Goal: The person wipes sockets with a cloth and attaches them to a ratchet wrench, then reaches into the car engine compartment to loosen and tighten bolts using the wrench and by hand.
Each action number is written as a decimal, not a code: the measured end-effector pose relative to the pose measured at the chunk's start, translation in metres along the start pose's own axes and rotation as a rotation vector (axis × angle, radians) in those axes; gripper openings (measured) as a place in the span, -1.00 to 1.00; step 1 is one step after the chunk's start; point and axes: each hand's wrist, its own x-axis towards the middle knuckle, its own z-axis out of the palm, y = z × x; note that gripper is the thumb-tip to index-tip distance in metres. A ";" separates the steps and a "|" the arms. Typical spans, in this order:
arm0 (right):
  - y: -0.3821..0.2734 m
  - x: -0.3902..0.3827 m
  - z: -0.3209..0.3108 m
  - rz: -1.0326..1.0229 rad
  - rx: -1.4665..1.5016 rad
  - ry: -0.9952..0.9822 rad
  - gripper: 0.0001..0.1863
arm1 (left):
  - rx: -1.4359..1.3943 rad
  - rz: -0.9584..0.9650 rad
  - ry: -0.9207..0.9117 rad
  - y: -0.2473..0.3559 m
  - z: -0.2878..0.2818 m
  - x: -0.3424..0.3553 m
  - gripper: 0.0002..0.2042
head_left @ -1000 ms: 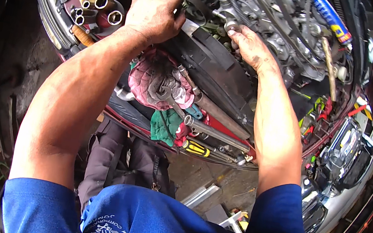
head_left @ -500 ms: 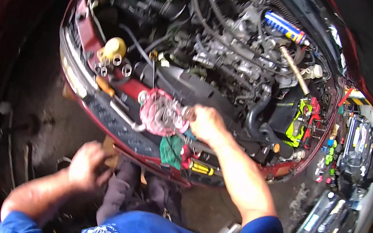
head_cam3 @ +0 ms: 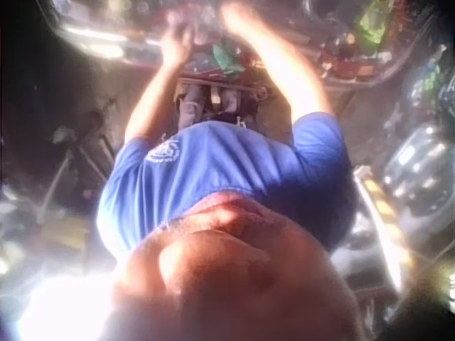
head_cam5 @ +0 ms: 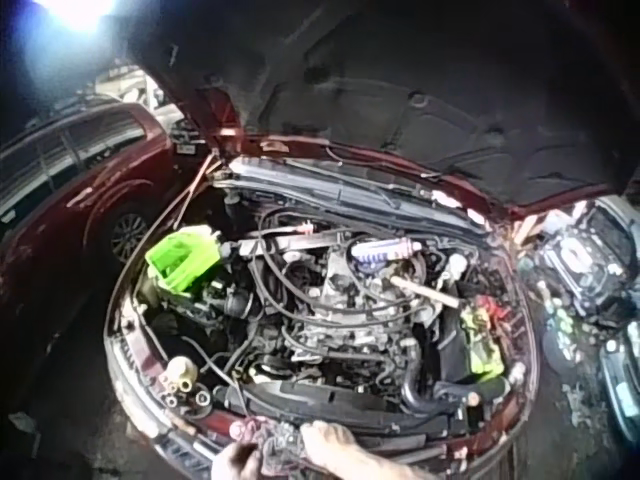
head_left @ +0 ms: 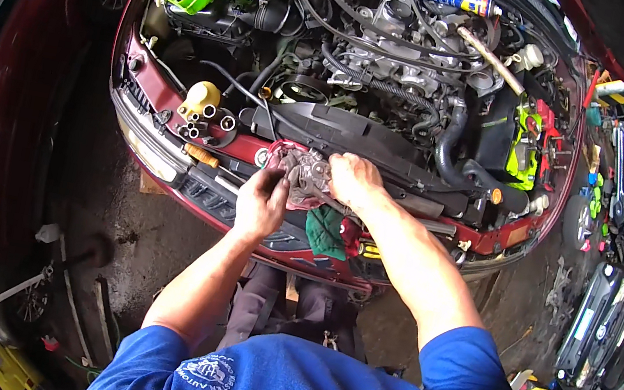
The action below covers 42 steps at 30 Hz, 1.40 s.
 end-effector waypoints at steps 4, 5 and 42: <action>-0.014 0.004 -0.010 0.133 -0.009 -0.142 -0.73 | -0.211 -0.196 -0.030 -0.019 0.011 0.007 -0.77; -0.019 0.003 -0.019 0.074 -0.074 -0.159 -0.71 | -0.211 -0.203 -0.052 -0.020 0.011 0.007 -0.77; -0.038 -0.161 -0.048 0.222 0.796 -0.260 -0.73 | 0.538 -0.225 0.307 -0.071 -0.035 0.072 -0.66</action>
